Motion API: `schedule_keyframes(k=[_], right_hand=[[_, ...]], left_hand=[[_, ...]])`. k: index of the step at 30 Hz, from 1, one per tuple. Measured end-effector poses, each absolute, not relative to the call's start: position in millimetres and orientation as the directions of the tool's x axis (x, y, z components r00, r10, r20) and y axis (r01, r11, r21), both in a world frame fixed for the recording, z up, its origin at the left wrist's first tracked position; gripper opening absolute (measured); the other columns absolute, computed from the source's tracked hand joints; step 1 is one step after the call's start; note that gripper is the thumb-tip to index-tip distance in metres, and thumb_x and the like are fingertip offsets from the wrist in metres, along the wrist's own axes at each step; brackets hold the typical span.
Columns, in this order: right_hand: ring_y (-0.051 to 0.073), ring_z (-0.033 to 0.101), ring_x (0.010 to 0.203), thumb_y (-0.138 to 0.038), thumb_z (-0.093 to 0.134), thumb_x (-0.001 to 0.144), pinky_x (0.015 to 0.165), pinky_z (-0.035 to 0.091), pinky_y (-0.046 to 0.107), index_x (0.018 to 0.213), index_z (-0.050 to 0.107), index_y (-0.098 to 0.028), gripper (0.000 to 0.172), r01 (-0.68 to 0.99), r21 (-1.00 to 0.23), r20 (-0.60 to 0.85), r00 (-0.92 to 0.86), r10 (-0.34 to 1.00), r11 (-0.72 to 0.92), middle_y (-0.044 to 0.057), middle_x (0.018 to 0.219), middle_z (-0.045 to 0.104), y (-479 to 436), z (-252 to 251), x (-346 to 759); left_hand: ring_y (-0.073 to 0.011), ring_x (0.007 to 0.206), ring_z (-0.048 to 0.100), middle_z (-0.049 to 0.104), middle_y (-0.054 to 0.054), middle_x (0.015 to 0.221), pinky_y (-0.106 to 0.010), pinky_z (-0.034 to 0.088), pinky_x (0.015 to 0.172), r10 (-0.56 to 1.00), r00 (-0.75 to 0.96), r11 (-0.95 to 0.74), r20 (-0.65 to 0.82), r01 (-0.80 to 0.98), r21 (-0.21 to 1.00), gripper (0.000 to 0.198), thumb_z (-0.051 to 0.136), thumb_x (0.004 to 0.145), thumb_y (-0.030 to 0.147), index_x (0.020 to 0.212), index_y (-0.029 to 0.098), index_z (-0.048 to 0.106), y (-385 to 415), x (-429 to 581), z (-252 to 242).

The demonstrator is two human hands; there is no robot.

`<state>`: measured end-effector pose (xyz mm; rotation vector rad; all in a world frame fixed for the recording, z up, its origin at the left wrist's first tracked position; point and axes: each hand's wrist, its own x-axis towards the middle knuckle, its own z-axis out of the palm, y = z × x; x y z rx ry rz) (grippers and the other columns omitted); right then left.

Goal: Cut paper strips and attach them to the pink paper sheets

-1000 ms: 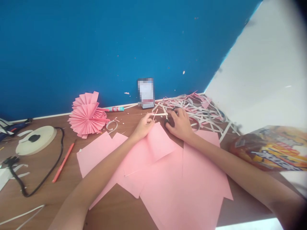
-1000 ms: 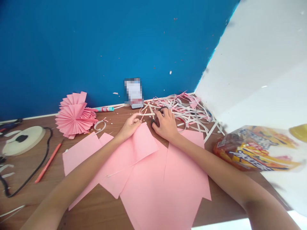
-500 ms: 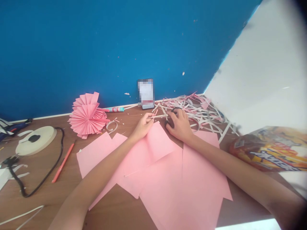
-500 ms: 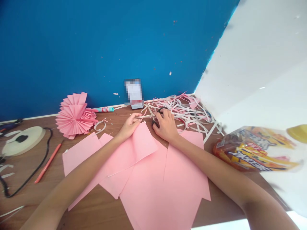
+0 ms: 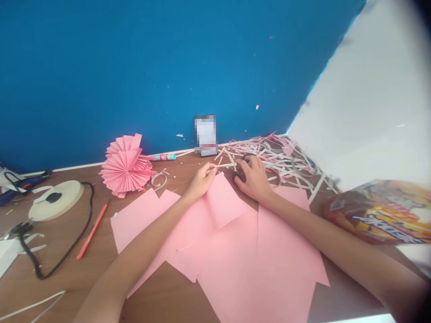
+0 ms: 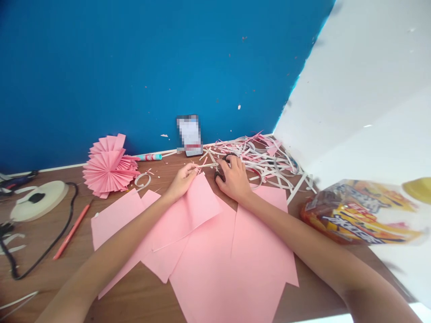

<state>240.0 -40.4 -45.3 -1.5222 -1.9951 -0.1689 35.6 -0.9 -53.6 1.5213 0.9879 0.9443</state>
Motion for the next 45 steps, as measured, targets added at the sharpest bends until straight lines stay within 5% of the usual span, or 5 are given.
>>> schedule_keyframes(k=[16, 23, 33, 39, 45], right_hand=[[0.032, 0.040, 0.109, -0.028, 0.052, 0.079, 0.088, 0.037, 0.044, 0.123, 0.052, -0.018, 0.045, 0.951, -0.247, 0.520, -0.032, 0.853, 0.186, 0.015, 0.116, 0.045, -39.3, -48.3, 241.5], [0.033, 0.040, 0.108, -0.029, 0.049, 0.081, 0.086, 0.036, 0.045, 0.123, 0.052, -0.017, 0.043, 0.965, -0.216, 0.514, -0.019, 0.858, 0.151, 0.016, 0.117, 0.045, -39.6, -48.5, 241.7], [0.032, 0.040, 0.107, -0.030, 0.049, 0.081, 0.087, 0.035, 0.044, 0.123, 0.051, -0.017, 0.044, 0.972, -0.178, 0.494, -0.049, 0.868, 0.156, 0.015, 0.115, 0.045, -39.0, -49.6, 241.2], [0.032, 0.040, 0.107, -0.030, 0.049, 0.081, 0.087, 0.035, 0.044, 0.122, 0.052, -0.017, 0.043, 0.966, -0.189, 0.495, -0.061, 0.867, 0.176, 0.015, 0.115, 0.046, -40.3, -47.5, 241.2], [0.032, 0.041, 0.107, -0.031, 0.048, 0.083, 0.087, 0.035, 0.044, 0.123, 0.052, -0.017, 0.043, 0.966, -0.195, 0.480, -0.058, 0.876, 0.170, 0.015, 0.115, 0.047, -39.6, -48.5, 241.7]], left_hand=[[-0.0133, 0.060, 0.059, 0.067, -0.001, 0.077, -0.022, 0.041, 0.055, 0.958, 0.280, -0.109, 0.070, 0.125, 0.986, 0.039, 0.056, 0.086, 0.041, 0.119, 0.021, 0.052, -5.3, 36.1, -49.0], [-0.0103, 0.068, 0.061, 0.069, -0.001, 0.091, -0.022, 0.044, 0.065, 0.967, 0.230, -0.128, 0.113, 0.049, 0.991, 0.039, 0.065, 0.079, 0.033, 0.106, 0.023, 0.039, -1.6, 34.9, -55.8], [0.0000, 0.042, 0.026, 0.062, -0.005, 0.122, -0.018, 0.022, 0.043, 0.950, 0.279, -0.205, 0.137, 0.230, 0.951, 0.013, 0.061, 0.078, 0.025, 0.084, 0.018, 0.052, -5.3, 34.7, -54.0], [-0.0050, 0.048, 0.045, 0.068, -0.002, 0.093, -0.018, 0.032, 0.049, 0.964, 0.237, -0.187, 0.120, 0.284, 0.941, 0.010, 0.058, 0.080, 0.025, 0.088, 0.019, 0.056, -1.8, 34.9, -57.3], [-0.0123, 0.070, 0.063, 0.067, -0.004, 0.095, -0.023, 0.046, 0.063, 0.966, 0.231, -0.148, 0.115, 0.131, 0.980, 0.014, 0.061, 0.079, 0.026, 0.089, 0.018, 0.056, -1.4, 33.2, -53.8]])
